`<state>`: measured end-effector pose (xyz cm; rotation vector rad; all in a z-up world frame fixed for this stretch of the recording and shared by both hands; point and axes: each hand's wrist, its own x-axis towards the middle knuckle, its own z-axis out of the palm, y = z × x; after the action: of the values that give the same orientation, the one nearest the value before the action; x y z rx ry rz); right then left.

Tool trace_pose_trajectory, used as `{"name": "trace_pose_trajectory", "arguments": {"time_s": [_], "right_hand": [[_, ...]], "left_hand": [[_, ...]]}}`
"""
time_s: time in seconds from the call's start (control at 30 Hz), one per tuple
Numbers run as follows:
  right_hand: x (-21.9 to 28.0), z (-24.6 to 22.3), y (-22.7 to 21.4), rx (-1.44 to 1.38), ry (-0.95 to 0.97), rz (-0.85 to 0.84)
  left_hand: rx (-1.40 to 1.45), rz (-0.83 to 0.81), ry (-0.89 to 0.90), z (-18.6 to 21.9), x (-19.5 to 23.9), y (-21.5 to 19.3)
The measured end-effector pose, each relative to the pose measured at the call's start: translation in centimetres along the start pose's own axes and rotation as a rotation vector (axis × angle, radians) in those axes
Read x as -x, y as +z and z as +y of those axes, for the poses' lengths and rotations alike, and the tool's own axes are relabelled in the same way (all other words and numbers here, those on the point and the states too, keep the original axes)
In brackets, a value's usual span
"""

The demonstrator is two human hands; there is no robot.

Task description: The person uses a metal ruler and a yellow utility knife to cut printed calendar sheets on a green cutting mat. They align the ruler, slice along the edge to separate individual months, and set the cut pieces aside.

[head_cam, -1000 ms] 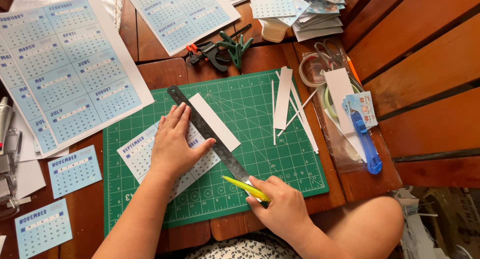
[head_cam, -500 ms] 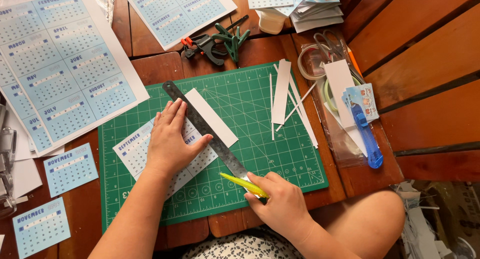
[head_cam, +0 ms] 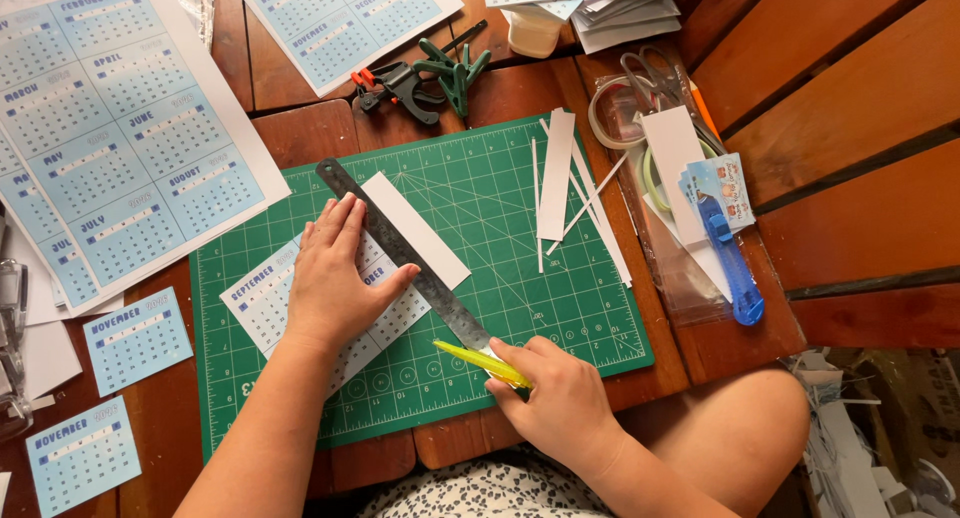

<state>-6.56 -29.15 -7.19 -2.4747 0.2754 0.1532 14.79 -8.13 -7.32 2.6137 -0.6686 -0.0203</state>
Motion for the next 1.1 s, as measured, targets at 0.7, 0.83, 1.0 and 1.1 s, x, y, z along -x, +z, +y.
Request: {"name": "trace_pose_trajectory", "arguments": {"time_s": [0.7,0.83,1.0,1.1], "right_hand": [[-0.19,0.02,-0.03,-0.017,0.043,-0.030],[-0.18,0.09,0.09,-0.016,0.039,-0.017],[-0.21,-0.02,-0.04,-0.015,0.051,-0.031],[-0.22,-0.04,-0.06,-0.020,0.060,-0.035]], "left_hand": [[0.004,-0.003,-0.003,0.13,0.00,-0.12],[0.002,-0.016,-0.007,0.23,-0.02,-0.23],[0.001,-0.026,-0.016,0.31,-0.03,-0.29],[-0.003,-0.020,-0.008,0.23,-0.01,-0.21]]}}
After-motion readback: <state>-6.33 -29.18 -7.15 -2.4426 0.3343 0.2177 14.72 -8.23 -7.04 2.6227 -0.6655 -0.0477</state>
